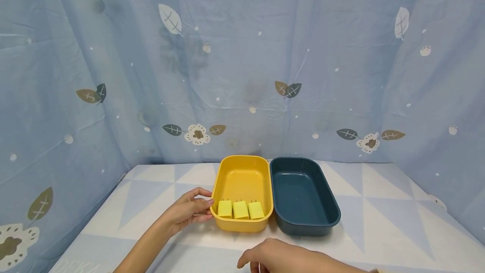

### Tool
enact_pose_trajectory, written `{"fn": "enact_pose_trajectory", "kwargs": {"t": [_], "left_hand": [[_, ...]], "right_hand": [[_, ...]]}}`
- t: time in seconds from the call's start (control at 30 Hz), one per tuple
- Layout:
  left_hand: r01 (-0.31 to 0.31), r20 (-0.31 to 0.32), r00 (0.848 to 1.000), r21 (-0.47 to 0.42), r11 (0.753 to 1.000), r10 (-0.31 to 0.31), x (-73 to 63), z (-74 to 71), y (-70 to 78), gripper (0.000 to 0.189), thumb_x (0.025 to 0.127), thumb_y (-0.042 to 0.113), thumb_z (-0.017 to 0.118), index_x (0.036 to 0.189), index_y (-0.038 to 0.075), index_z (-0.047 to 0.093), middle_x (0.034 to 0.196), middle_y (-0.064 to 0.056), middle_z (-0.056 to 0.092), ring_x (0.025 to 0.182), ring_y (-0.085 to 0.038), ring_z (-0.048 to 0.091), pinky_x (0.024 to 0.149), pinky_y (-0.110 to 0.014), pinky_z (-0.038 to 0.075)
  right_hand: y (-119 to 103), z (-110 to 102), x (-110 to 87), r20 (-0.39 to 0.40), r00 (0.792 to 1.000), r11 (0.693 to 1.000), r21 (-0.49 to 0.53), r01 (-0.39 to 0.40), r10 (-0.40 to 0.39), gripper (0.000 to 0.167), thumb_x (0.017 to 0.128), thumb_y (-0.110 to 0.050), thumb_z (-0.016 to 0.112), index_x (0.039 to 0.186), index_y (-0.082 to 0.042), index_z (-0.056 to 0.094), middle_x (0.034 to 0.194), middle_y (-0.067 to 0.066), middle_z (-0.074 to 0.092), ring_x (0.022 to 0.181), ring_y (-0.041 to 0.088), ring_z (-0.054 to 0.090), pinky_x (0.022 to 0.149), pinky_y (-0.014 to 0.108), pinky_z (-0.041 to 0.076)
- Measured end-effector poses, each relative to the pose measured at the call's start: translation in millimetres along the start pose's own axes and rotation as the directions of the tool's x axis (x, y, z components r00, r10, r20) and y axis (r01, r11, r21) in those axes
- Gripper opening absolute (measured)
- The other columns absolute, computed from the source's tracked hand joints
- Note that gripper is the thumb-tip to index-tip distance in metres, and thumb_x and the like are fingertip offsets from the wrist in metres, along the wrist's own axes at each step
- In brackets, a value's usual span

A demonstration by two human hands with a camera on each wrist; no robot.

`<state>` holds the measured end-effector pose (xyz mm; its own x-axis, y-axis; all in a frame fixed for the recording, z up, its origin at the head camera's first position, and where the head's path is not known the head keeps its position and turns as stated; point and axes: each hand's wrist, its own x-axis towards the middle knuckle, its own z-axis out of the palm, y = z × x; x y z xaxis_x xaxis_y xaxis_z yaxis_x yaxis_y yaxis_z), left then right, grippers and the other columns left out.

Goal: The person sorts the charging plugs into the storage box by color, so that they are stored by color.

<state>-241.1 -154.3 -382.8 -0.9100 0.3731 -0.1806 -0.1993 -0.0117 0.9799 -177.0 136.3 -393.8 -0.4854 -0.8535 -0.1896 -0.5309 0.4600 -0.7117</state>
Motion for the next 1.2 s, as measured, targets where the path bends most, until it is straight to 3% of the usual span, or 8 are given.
{"fn": "enact_pose_trajectory", "kwargs": {"t": [0.1,0.2,0.3,0.4,0.6,0.83,1.07,1.2], "left_hand": [[-0.008,0.009,1.0,0.002,1.0,0.008,0.0,-0.2,-0.2,0.04,0.098,0.01,0.063,0.128,-0.006,0.041,0.102,-0.016,0.064,0.085,-0.021,0.068,0.081,-0.033,0.06],[-0.015,0.015,1.0,0.001,1.0,0.015,0.0,-0.5,-0.1,0.039,0.099,0.01,0.062,0.128,-0.005,0.041,0.101,-0.016,0.064,0.085,-0.021,0.068,0.08,-0.033,0.06],[-0.01,0.011,1.0,0.0,1.0,0.01,0.6,-0.8,0.2,0.039,0.099,0.009,0.062,0.128,-0.005,0.041,0.101,-0.016,0.064,0.085,-0.021,0.068,0.08,-0.032,0.06],[-0.004,0.007,1.0,-0.001,1.0,0.004,1.0,-0.6,1.4,0.04,0.099,0.01,0.062,0.129,-0.006,0.041,0.1,-0.015,0.064,0.085,-0.021,0.068,0.08,-0.032,0.06],[-0.012,0.01,1.0,0.007,1.0,0.012,2.6,-1.3,0.7,0.04,0.099,0.009,0.062,0.129,-0.006,0.041,0.1,-0.015,0.065,0.084,-0.021,0.068,0.079,-0.032,0.06],[-0.005,0.0,1.0,0.014,1.0,0.005,3.3,-1.6,1.1,0.04,0.098,0.008,0.062,0.13,-0.006,0.041,0.1,-0.016,0.065,0.083,-0.02,0.068,0.078,-0.031,0.06],[-0.002,-0.003,1.0,0.014,1.0,0.002,4.7,-2.6,2.0,0.04,0.099,0.008,0.062,0.13,-0.006,0.041,0.1,-0.016,0.065,0.083,-0.02,0.068,0.078,-0.032,0.06],[-0.003,0.0,1.0,0.015,1.0,0.003,4.9,-2.6,1.7,0.04,0.099,0.008,0.062,0.129,-0.006,0.041,0.1,-0.016,0.065,0.083,-0.02,0.068,0.078,-0.032,0.06]], "right_hand": [[48.2,17.8,17.3,-0.002,0.998,0.992,-0.113,0.065,-0.066,0.036,0.096,-0.026,0.068,0.131,-0.03,0.061,0.092,-0.023,0.063,0.07,-0.005,0.056,0.067,0.012,0.053],[72.5,29.1,25.0,-0.01,0.995,0.985,-0.144,0.093,-0.095,0.038,0.096,-0.035,0.066,0.133,-0.035,0.058,0.095,-0.025,0.062,0.073,-0.006,0.057,0.068,0.011,0.052],[51.6,27.6,19.6,-0.025,0.997,0.988,-0.136,0.068,-0.072,0.035,0.097,-0.035,0.066,0.131,-0.031,0.06,0.096,-0.024,0.063,0.075,-0.006,0.058,0.069,0.011,0.052],[12.4,19.9,8.3,-0.048,0.996,0.988,-0.138,0.066,-0.073,0.029,0.098,-0.032,0.065,0.126,-0.023,0.065,0.098,-0.022,0.064,0.075,-0.007,0.057,0.07,0.01,0.052],[-37.9,12.4,-5.5,-0.086,0.985,0.972,-0.194,0.129,-0.148,0.022,0.099,-0.03,0.063,0.117,-0.018,0.07,0.098,-0.022,0.065,0.077,-0.011,0.057,0.072,0.005,0.049],[-39.7,16.0,-4.4,-0.055,0.987,0.965,-0.225,0.135,-0.151,0.026,0.099,-0.034,0.063,0.12,-0.022,0.07,0.103,-0.023,0.065,0.08,-0.013,0.057,0.074,0.003,0.047],[-35.0,16.9,-0.7,-0.032,0.974,0.915,-0.349,0.201,-0.226,0.027,0.099,-0.032,0.064,0.122,-0.02,0.069,0.108,-0.02,0.067,0.083,-0.017,0.053,0.076,0.001,0.045],[-28.0,18.0,2.6,-0.023,0.972,0.907,-0.366,0.209,-0.233,0.027,0.098,-0.029,0.065,0.122,-0.017,0.069,0.109,-0.017,0.068,0.085,-0.016,0.054,0.075,0.001,0.045]]}}
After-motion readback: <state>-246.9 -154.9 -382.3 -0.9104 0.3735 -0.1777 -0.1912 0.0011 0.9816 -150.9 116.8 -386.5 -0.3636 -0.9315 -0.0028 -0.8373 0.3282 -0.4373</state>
